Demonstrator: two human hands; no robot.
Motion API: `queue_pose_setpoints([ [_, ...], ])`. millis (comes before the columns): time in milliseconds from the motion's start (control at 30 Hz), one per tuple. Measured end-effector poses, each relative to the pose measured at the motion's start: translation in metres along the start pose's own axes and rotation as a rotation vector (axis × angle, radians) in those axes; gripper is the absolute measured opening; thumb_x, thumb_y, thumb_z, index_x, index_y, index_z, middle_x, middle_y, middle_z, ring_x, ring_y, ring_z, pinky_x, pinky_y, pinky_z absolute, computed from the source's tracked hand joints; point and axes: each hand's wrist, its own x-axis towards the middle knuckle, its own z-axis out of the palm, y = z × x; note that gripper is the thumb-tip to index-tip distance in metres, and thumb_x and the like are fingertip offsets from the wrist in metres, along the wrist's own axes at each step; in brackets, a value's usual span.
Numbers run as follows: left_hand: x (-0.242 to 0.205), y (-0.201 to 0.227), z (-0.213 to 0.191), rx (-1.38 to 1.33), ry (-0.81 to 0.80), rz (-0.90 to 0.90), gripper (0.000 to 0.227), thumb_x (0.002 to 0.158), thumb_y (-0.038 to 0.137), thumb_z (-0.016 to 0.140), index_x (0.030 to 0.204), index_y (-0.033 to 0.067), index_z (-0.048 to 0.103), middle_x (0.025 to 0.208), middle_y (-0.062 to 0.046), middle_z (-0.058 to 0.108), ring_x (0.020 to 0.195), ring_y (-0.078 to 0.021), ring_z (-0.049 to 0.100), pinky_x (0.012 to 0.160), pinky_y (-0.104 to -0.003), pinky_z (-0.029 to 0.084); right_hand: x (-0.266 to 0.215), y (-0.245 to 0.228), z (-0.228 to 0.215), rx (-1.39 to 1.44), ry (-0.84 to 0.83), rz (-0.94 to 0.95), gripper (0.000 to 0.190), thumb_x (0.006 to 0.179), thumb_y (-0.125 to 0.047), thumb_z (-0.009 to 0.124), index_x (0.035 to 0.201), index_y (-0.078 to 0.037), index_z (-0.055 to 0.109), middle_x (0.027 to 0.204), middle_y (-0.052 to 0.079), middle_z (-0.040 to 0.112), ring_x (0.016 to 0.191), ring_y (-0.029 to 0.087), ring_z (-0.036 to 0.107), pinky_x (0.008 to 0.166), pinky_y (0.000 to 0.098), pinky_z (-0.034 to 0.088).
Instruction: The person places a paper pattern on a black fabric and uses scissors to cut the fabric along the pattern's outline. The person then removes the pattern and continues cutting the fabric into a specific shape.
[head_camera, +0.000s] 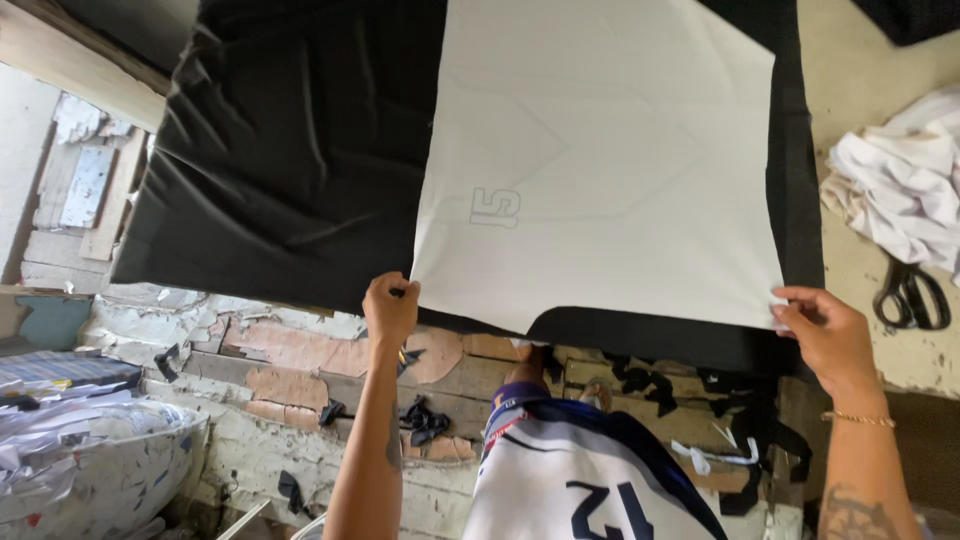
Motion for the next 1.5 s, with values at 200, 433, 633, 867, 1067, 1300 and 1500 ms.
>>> queue_pose_setpoints([
  [200, -0.002, -0.001, -0.001, 0.063, -0.047, 0.01, 0.015, 0.087, 0.02, 0.072, 0.077, 0.0094, 0.072, 0.139, -0.011, 0.065, 0.126, -0.0271, 0.062, 0.097, -0.046, 0.054, 0.001, 0.005, 0.006, -0.16, 0.035, 0.0, 0.022, 0.104, -0.005, 0.067, 0.125, 0.001, 0.073, 0.097, 0.013, 0.065, 0.086, 0.025, 0.064, 0.085, 0.0362, 0.057],
  [433, -0.012, 0.006, -0.007, 0.024, -0.091, 0.002, 0.011, 0.084, 0.012, 0.071, 0.075, 0.0067, 0.071, 0.146, -0.013, 0.06, 0.129, -0.0271, 0.062, 0.101, -0.047, 0.056, 0.004, 0.026, -0.001, -0.142, 0.061, -0.008, 0.02, 0.104, -0.004, 0.068, 0.122, 0.0, 0.074, 0.096, 0.011, 0.066, 0.08, 0.022, 0.061, 0.08, 0.0325, 0.054],
  [633, -0.011, 0.0, 0.0, 0.071, -0.081, 0.039, 0.012, 0.091, 0.019, 0.073, 0.082, 0.0124, 0.071, 0.148, -0.011, 0.057, 0.137, -0.0318, 0.053, 0.101, -0.052, 0.054, 0.002, 0.026, 0.003, -0.249, 0.071, -0.031, 0.017, 0.105, -0.008, 0.068, 0.12, -0.003, 0.074, 0.106, 0.011, 0.072, 0.076, 0.023, 0.066, 0.073, 0.0323, 0.053],
  [867, -0.024, 0.014, -0.002, 0.125, 0.027, 0.069, 0.016, 0.089, 0.013, 0.069, 0.104, 0.0098, 0.064, 0.117, -0.009, 0.06, 0.116, -0.0283, 0.053, 0.095, -0.042, 0.05, -0.042, -0.008, 0.118, -0.622, 0.083, -0.646, 0.011, 0.098, -0.019, 0.074, 0.107, -0.013, 0.077, 0.1, 0.007, 0.075, 0.088, 0.024, 0.072, 0.075, 0.0342, 0.057],
  [1067, -0.02, 0.006, 0.005, 0.106, 0.091, 0.08, 0.017, 0.093, 0.013, 0.072, 0.108, 0.0065, 0.068, 0.121, -0.011, 0.061, 0.12, -0.0283, 0.054, 0.097, -0.039, 0.052, -0.059, -0.049, 0.226, -0.641, -0.336, -1.114, 0.02, 0.095, -0.028, 0.072, 0.105, -0.011, 0.075, 0.093, 0.009, 0.069, 0.095, 0.026, 0.069, 0.084, 0.0352, 0.057],
  [1300, -0.018, -0.013, 0.012, -0.055, 0.155, 0.128, 0.01, 0.094, 0.013, 0.07, 0.103, 0.0085, 0.069, 0.113, -0.007, 0.062, 0.116, -0.0247, 0.057, 0.097, -0.039, 0.052, -0.053, -0.029, 0.244, -0.621, -0.303, -1.19, 0.015, 0.1, -0.025, 0.068, 0.091, -0.014, 0.073, 0.088, 0.001, 0.058, 0.082, 0.017, 0.061, 0.077, 0.0271, 0.054],
  [1500, -0.029, -0.023, 0.02, -0.208, 0.562, 0.313, 0.018, 0.091, 0.005, 0.07, 0.108, 0.0097, 0.068, 0.11, -0.01, 0.061, 0.111, -0.0301, 0.06, 0.095, -0.039, 0.052, -0.071, -0.025, 0.214, -0.482, -0.473, -1.064, 0.012, 0.098, -0.025, 0.068, 0.098, -0.016, 0.077, 0.089, 0.0, 0.064, 0.087, 0.018, 0.064, 0.078, 0.0268, 0.054],
])
